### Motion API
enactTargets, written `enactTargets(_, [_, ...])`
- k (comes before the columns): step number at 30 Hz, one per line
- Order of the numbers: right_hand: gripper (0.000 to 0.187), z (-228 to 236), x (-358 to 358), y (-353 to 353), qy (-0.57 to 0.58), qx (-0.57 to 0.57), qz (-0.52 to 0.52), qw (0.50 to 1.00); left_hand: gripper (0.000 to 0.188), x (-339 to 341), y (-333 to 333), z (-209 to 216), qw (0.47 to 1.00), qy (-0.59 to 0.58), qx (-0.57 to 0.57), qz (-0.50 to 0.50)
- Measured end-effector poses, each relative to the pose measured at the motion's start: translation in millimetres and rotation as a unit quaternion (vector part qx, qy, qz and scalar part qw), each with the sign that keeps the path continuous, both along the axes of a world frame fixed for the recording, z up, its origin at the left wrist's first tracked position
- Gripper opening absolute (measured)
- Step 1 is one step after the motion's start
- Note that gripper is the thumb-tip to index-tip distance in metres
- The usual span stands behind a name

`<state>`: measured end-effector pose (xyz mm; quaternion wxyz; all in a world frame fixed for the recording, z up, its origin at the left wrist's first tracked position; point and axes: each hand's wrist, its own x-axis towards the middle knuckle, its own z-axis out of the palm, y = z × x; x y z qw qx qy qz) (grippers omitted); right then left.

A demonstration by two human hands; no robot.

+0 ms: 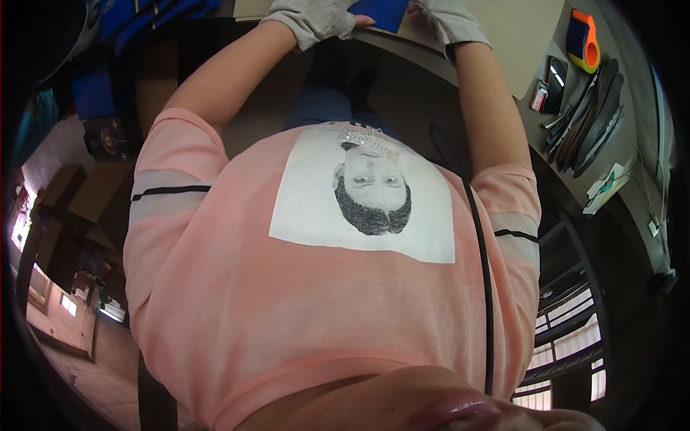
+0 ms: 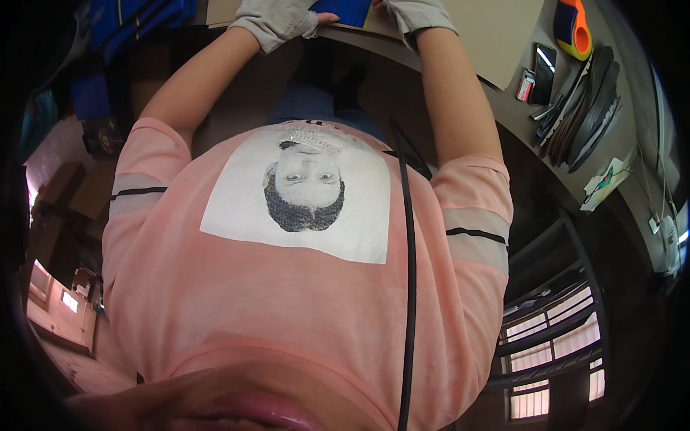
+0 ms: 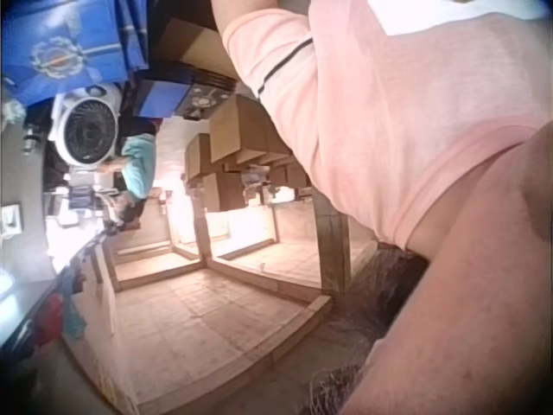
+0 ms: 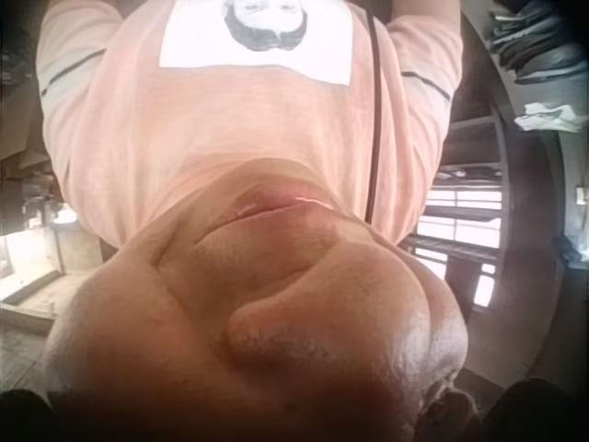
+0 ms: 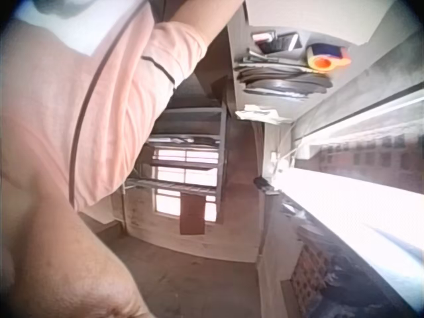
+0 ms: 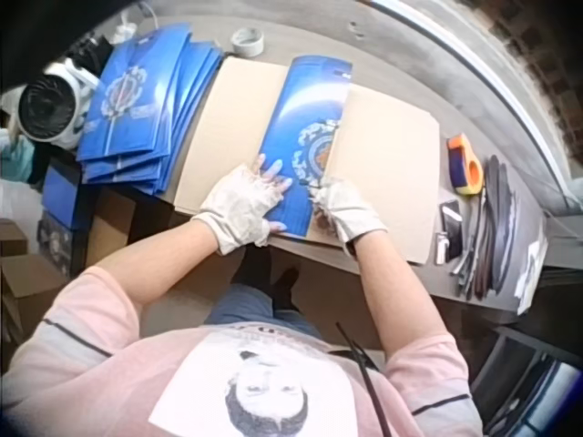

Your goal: Organizing and stacking blue folder covers at an industrial workstation.

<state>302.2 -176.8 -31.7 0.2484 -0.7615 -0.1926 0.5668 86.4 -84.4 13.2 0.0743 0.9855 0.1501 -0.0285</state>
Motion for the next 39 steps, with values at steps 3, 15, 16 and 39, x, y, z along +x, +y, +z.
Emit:
enactTargets(3, [0.011,-9,1,-3,-0.02,0.044,0.001,0.999,0.083,3,-1,8,1.0,0.014,0.003,-0.012])
enactTargets(15, [0.013,-30,21,-32,-0.014,0.065,-0.13,0.989,0.084,8,1,-5,0.998,0.057,-0.002,0.001])
enactTargets(16, [0.013,-27,16,-38,-0.011,0.064,-0.128,0.99,0.084,7,0,-5,0.998,0.059,-0.003,0.003])
enactTargets(39, [0.097,22,-20,-110,-0.536,0.095,0.283,0.79,0.099,9,-10,-3,0.999,0.054,-0.006,0.002])
